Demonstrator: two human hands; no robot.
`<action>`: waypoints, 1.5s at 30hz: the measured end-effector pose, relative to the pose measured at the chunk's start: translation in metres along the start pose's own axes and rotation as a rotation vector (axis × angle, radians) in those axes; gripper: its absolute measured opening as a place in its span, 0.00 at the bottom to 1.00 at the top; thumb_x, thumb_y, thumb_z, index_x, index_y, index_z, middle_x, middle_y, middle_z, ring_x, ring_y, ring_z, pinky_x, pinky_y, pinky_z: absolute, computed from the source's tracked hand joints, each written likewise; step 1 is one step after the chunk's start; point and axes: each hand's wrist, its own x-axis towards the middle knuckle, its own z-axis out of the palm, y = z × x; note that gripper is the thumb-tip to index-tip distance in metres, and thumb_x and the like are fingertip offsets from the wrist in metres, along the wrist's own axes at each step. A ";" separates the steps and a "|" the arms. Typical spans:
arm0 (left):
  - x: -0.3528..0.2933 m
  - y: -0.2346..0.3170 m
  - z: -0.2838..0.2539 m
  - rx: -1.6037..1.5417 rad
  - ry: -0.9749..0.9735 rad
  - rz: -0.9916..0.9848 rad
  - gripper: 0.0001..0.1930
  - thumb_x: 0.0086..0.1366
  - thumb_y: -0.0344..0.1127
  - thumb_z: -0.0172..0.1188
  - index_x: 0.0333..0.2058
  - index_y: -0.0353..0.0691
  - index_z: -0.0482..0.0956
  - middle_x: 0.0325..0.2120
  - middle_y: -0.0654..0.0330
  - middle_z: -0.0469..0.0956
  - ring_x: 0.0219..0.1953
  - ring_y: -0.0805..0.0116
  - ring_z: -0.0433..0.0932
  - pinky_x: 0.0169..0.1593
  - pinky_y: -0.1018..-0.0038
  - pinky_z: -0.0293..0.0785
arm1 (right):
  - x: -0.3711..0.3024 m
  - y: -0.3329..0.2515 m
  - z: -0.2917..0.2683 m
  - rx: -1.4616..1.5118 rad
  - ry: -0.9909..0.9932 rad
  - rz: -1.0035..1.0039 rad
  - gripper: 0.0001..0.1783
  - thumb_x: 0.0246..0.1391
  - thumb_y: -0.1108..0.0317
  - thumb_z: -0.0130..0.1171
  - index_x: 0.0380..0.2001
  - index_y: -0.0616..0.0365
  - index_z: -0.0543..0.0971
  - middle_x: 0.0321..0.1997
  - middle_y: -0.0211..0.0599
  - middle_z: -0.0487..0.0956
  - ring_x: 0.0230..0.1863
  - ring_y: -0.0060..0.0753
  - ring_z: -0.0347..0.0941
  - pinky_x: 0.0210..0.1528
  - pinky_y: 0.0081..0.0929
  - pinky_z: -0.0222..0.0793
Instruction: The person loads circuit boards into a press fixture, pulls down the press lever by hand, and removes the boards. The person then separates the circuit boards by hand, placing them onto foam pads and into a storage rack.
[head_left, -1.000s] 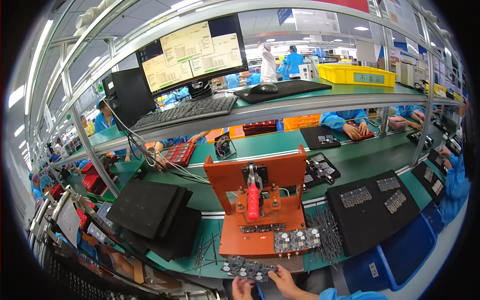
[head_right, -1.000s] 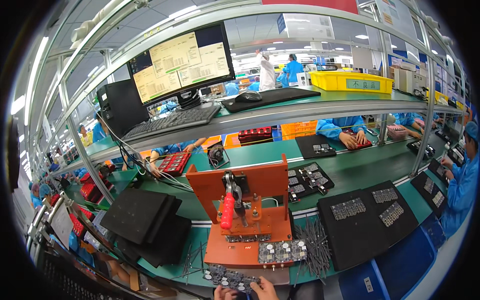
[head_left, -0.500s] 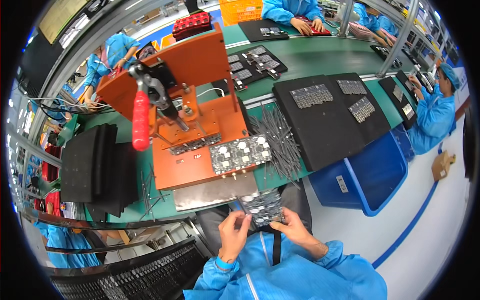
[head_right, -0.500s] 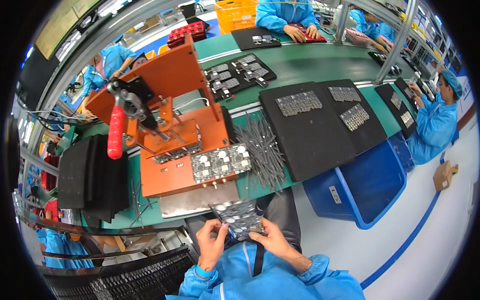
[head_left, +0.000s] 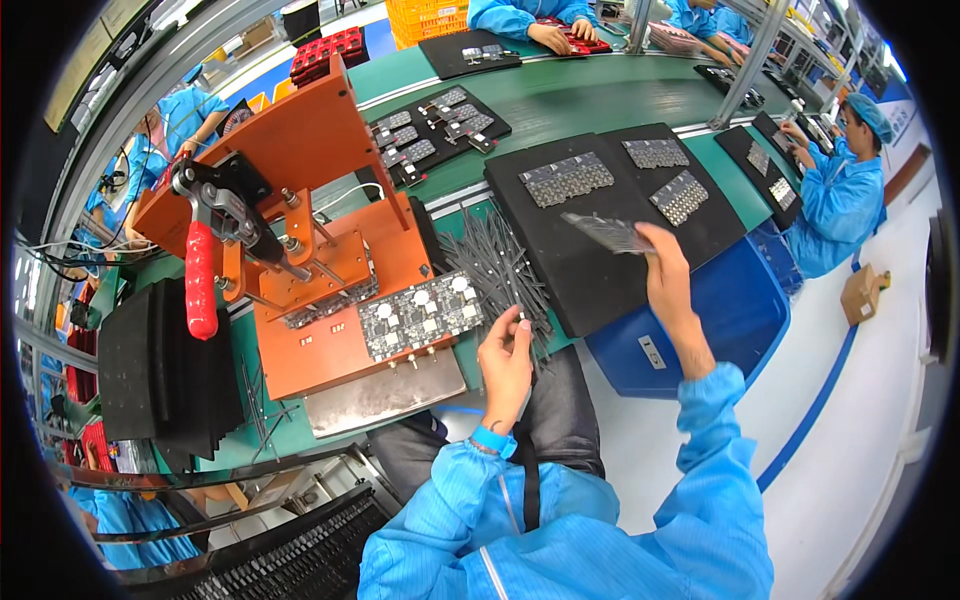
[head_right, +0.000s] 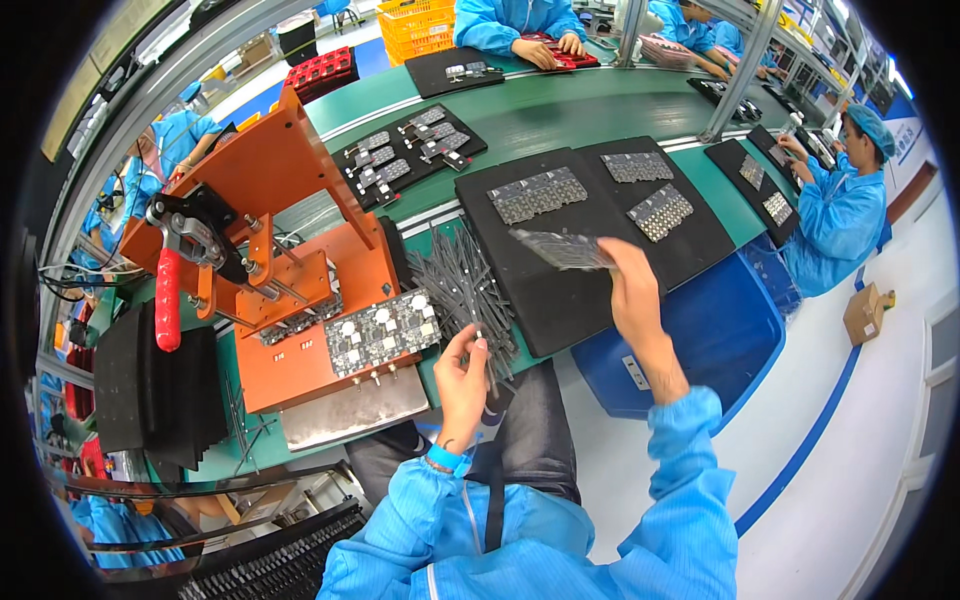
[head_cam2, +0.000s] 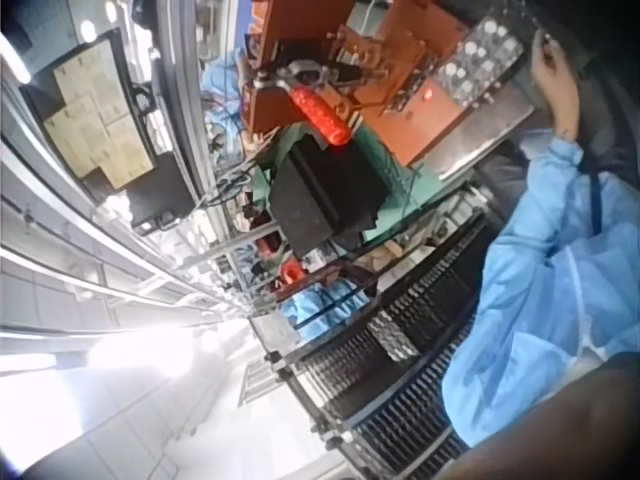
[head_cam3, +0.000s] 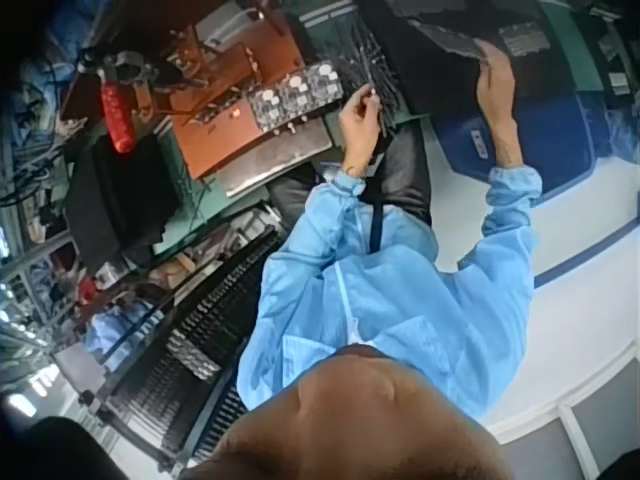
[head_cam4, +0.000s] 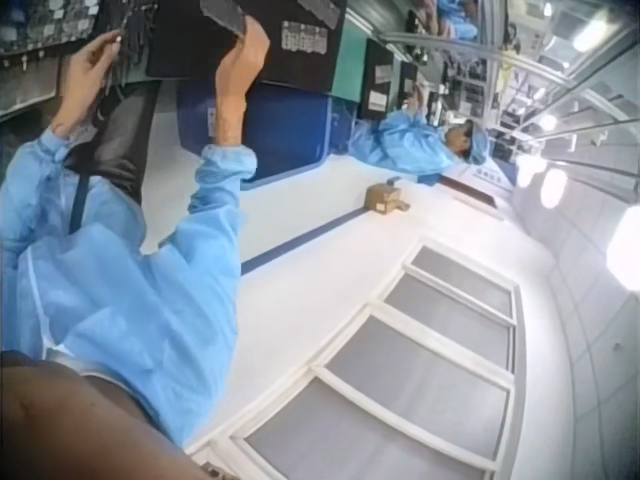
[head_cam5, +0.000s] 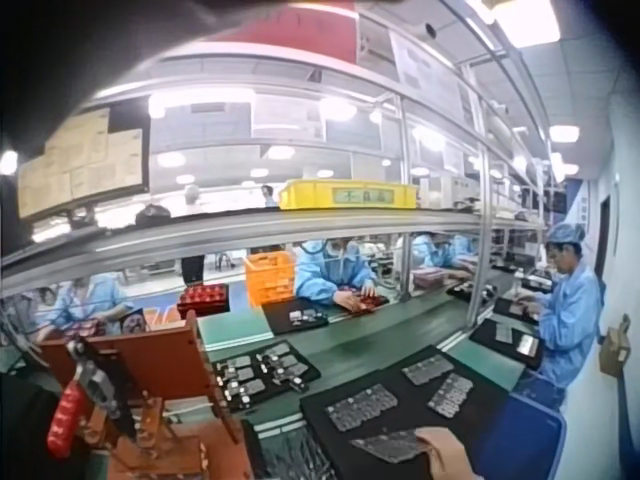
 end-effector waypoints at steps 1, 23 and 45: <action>0.002 0.001 0.004 -0.005 -0.004 -0.001 0.19 0.66 0.31 0.55 0.54 0.29 0.70 0.33 0.62 0.77 0.21 0.83 0.69 0.22 0.84 0.64 | 0.011 0.015 0.001 -0.164 -0.086 -0.102 0.18 0.52 0.83 0.47 0.46 0.63 0.75 0.47 0.47 0.75 0.50 0.45 0.72 0.51 0.32 0.67; -0.128 -0.013 -0.134 0.028 -0.025 0.010 0.14 0.68 0.30 0.53 0.51 0.36 0.68 0.37 0.59 0.77 0.34 0.75 0.77 0.40 0.79 0.76 | 0.102 -0.280 0.214 -0.109 0.218 -1.401 0.24 0.52 0.60 0.60 0.53 0.23 0.71 0.57 0.26 0.64 0.61 0.33 0.59 0.62 0.38 0.56; 0.014 0.118 -0.283 0.364 0.391 0.257 0.11 0.68 0.34 0.50 0.44 0.35 0.73 0.18 0.62 0.73 0.14 0.78 0.69 0.18 0.80 0.64 | 0.033 -0.202 0.174 0.033 -0.519 -0.972 0.22 0.44 0.57 0.64 0.41 0.59 0.77 0.45 0.47 0.74 0.49 0.48 0.69 0.49 0.46 0.65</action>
